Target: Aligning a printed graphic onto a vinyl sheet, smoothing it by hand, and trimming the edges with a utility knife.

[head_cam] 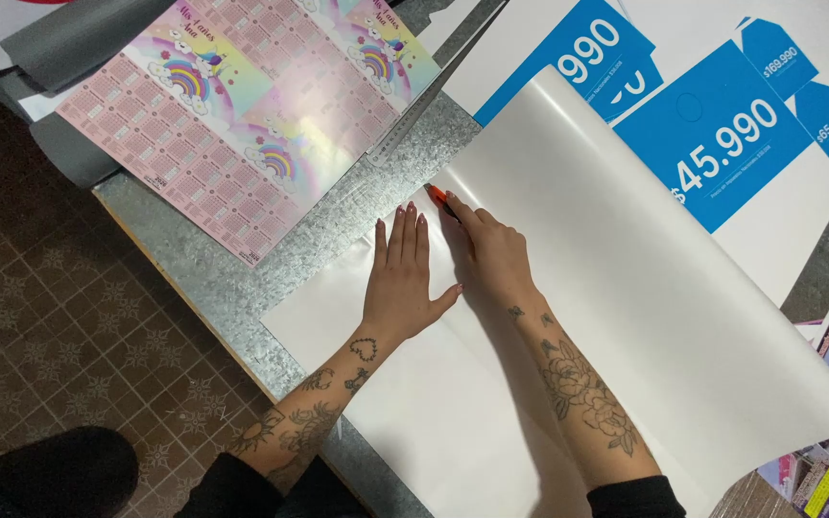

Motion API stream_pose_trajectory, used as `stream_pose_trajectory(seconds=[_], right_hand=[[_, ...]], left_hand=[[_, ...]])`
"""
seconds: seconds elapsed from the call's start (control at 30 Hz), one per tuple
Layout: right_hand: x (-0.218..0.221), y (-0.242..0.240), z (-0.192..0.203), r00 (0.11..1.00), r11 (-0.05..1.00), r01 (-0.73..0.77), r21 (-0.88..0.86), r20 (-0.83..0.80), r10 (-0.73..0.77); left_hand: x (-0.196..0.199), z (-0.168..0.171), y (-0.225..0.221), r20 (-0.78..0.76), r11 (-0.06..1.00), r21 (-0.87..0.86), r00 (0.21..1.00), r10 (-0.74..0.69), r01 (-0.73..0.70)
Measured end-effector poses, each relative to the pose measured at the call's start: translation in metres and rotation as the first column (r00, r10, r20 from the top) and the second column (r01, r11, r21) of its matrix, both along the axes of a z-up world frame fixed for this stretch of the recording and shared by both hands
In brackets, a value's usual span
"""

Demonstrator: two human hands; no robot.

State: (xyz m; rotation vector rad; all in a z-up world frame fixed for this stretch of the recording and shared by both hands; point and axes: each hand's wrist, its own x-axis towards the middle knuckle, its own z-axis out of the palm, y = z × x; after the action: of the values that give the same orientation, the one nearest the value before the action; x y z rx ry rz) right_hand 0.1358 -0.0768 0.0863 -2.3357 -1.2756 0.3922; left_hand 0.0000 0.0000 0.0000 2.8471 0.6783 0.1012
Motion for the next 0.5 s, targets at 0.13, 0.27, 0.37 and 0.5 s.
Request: stream_pose_trajectory(seconds=[0.13, 0.27, 0.37, 0.5], right_hand=[[0.008, -0.002, -0.011, 0.984, 0.996, -0.06, -0.066, 0.162, 0.07], [0.015, -0.001, -0.011, 0.992, 0.997, -0.009, -0.071, 0.122, 0.017], [0.024, -0.007, -0.015, 0.991, 0.998, -0.062, 0.026, 0.12, 0.058], [0.026, -0.01, -0.033, 0.986, 0.996, -0.079, 0.031, 0.149, 0.074]], left_hand=[[-0.001, -0.004, -0.001, 0.065, 0.999, -0.054, 0.998, 0.006, -0.002], [-0.001, -0.003, -0.001, 0.068, 0.999, -0.038, 0.998, 0.013, -0.01], [-0.001, -0.001, -0.001, 0.082, 0.999, -0.026, 0.996, 0.02, -0.018], [-0.002, 0.0, -0.001, 0.074, 0.999, -0.05, 0.997, 0.017, -0.014]])
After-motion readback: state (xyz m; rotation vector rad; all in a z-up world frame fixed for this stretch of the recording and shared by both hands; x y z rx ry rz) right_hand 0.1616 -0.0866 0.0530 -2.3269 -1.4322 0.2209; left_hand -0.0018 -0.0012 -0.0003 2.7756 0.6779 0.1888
